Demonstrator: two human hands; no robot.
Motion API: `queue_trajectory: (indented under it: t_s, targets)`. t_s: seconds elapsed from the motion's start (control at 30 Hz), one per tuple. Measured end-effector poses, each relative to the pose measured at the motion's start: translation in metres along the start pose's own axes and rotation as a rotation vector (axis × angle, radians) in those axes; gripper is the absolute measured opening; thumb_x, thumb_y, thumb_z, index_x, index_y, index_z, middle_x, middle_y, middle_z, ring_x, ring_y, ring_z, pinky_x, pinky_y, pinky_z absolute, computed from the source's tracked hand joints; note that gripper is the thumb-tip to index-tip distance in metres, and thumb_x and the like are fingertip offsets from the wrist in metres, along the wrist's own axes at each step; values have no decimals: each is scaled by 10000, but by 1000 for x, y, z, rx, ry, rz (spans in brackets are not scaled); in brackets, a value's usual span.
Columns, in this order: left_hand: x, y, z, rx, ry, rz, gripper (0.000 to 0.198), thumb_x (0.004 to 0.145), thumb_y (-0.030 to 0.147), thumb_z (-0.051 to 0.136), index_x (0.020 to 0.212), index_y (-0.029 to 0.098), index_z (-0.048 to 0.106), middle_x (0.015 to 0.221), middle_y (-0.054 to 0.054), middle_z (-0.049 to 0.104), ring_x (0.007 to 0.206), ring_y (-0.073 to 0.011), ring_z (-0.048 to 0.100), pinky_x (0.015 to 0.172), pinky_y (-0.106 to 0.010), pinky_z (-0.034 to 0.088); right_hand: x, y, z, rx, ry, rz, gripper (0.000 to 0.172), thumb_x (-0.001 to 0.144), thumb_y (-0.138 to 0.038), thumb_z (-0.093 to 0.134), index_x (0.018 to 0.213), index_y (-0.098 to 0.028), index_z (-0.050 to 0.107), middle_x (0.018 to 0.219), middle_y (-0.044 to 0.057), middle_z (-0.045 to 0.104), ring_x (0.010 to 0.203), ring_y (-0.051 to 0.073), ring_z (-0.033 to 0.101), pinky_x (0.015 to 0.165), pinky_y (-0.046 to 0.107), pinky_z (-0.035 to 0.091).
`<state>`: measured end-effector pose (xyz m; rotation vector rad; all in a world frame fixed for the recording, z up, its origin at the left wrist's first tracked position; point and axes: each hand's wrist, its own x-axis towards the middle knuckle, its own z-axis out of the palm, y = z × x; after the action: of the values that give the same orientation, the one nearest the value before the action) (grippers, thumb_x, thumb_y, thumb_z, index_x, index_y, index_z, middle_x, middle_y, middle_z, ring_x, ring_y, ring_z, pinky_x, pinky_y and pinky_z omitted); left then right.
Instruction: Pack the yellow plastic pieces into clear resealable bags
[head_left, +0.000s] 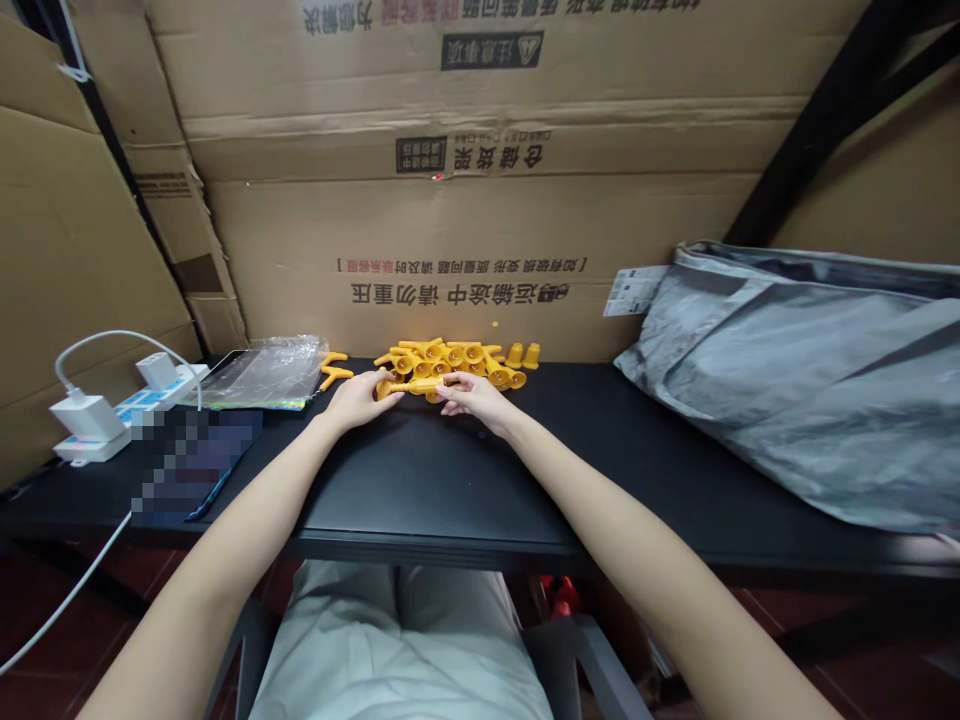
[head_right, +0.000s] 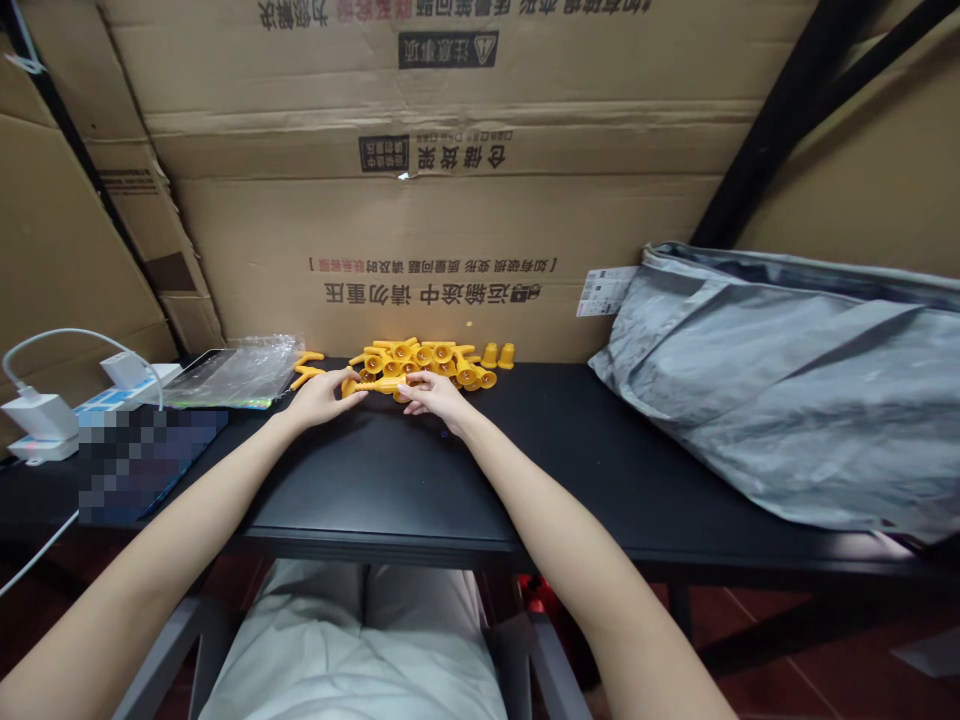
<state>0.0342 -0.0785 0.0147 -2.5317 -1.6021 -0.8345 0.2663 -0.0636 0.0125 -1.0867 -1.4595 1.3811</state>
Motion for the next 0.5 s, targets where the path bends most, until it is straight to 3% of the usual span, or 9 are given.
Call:
queue_trajectory:
  t_s: [0.3, 0.5]
  targets:
    - [-1, 1, 0, -13, -6, 2, 413, 842, 484, 499, 1122, 194, 590, 985, -52, 680, 845, -195, 633, 731, -276, 449, 0, 0, 0, 3, 5, -8, 332, 756, -204, 717, 1040, -129, 563, 760, 51, 701, 541, 98, 637, 556, 215, 548]
    - [0, -3, -1, -53, 5, -72, 609, 857, 508, 473, 1380, 220, 353, 849, -19, 653, 713, -172, 626, 670, -271, 448, 2, 1, -2, -18, 27, -53, 400, 719, -239, 748, 1060, -125, 572, 732, 34, 680, 542, 103, 629, 586, 241, 549]
